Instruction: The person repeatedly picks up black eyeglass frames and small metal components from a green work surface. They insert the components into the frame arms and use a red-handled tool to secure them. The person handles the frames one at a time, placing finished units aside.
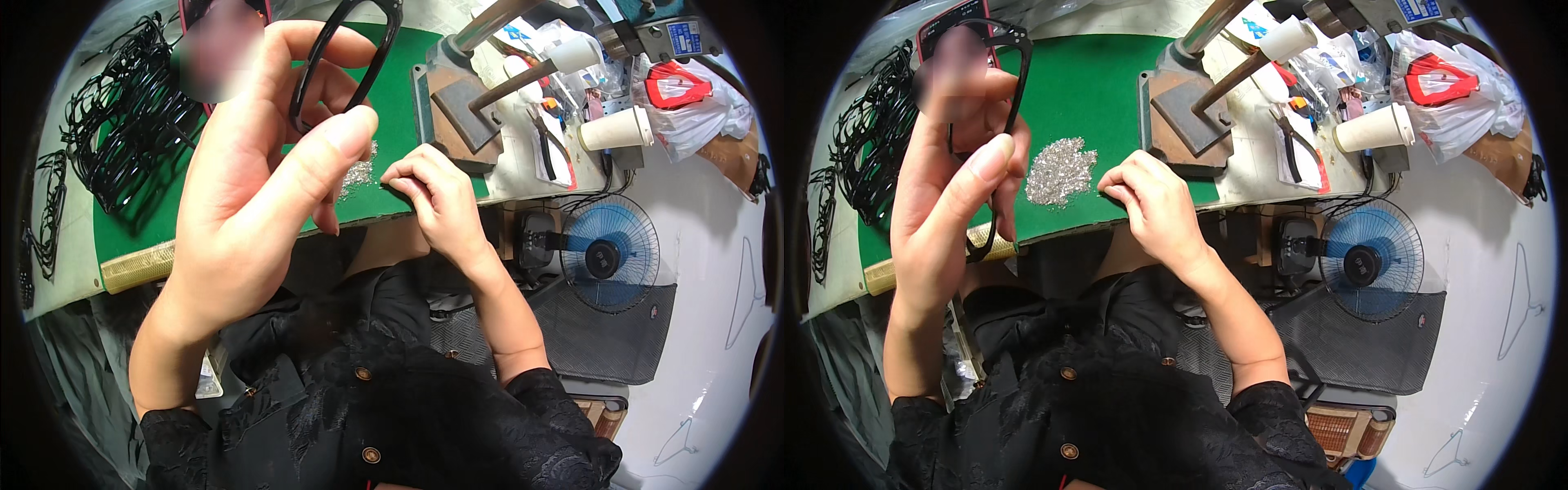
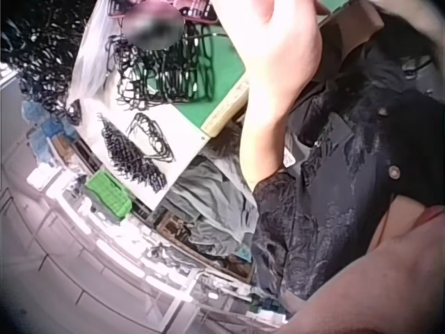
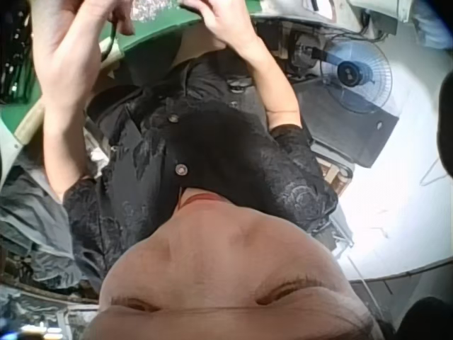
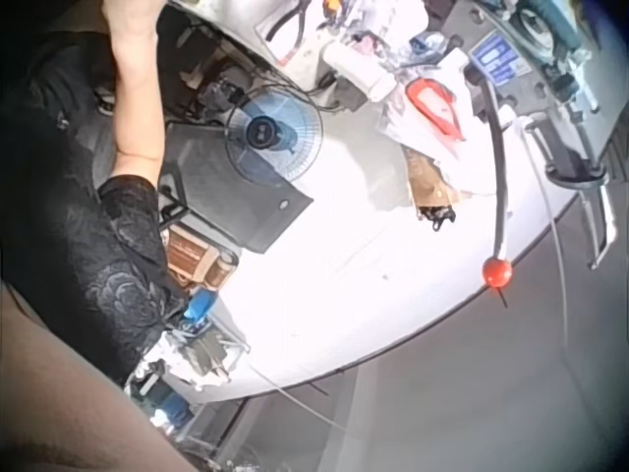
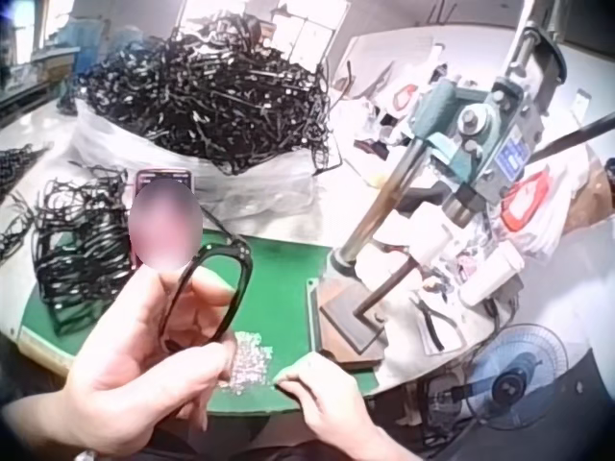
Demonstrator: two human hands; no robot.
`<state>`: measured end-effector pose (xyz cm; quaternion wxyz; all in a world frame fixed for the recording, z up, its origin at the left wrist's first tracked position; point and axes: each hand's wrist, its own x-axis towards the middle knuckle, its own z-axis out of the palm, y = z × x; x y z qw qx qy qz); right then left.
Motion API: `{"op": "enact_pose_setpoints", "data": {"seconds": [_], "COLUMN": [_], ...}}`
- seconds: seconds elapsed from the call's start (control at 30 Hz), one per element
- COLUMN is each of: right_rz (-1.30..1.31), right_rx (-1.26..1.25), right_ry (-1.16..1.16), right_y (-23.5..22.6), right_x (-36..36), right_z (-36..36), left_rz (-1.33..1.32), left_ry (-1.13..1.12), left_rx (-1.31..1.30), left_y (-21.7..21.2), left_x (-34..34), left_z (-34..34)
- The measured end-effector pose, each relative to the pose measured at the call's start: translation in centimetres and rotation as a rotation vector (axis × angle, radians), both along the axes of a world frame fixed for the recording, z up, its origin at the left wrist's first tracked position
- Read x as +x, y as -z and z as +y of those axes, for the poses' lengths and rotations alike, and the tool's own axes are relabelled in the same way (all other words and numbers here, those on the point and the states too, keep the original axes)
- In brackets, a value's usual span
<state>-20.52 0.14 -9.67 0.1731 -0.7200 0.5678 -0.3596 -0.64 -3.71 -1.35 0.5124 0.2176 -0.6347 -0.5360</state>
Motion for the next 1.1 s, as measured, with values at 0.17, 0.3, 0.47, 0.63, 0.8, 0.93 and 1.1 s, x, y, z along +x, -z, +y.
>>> {"op": "enact_pose_setpoints", "data": {"seconds": [0.17, 0.3, 0.47, 0.63, 0.8, 0.93, 1.1], "right_rz": [0.021, 0.058, 0.148, 0.278, 0.357, 0.203, -0.094], "right_rx": [0.021, 0.019, 0.002, -0.059, -0.131, -0.140, -0.045], "right_ry": [-0.005, -0.020, -0.069, -0.130, -0.083, -0.049, 0.034], "right_y": [0.1, 0.1, -0.1, 0.0, 0.2, 1.0, 1.2], "right_x": [0.1, 0.2, 0.0, -0.1, 0.5, 0.1, -1.2], "right_z": [0.0, -0.4, -0.9, -0.9, -0.2, 0.0, 0.3], "left_rz": [-0.010, 0.061, -0.035, -0.037, 0.064, -0.130, -0.687], "left_ry": [0.020, 0.044, 0.044, 0.027, -0.138, -0.045, -0.229], "left_rx": [0.079, 0.022, 0.147, 0.123, 0.200, 0.160, -0.423], "left_y": [0.9, 0.4, 0.0, 0.0, -2.0, -3.3, -5.2], "left_x": [0.4, -0.3, 0.1, 0.3, -1.2, 1.9, 6.3], "left_z": [-0.3, 0.3, -0.4, -0.7, 1.9, 1.4, -1.3]}}
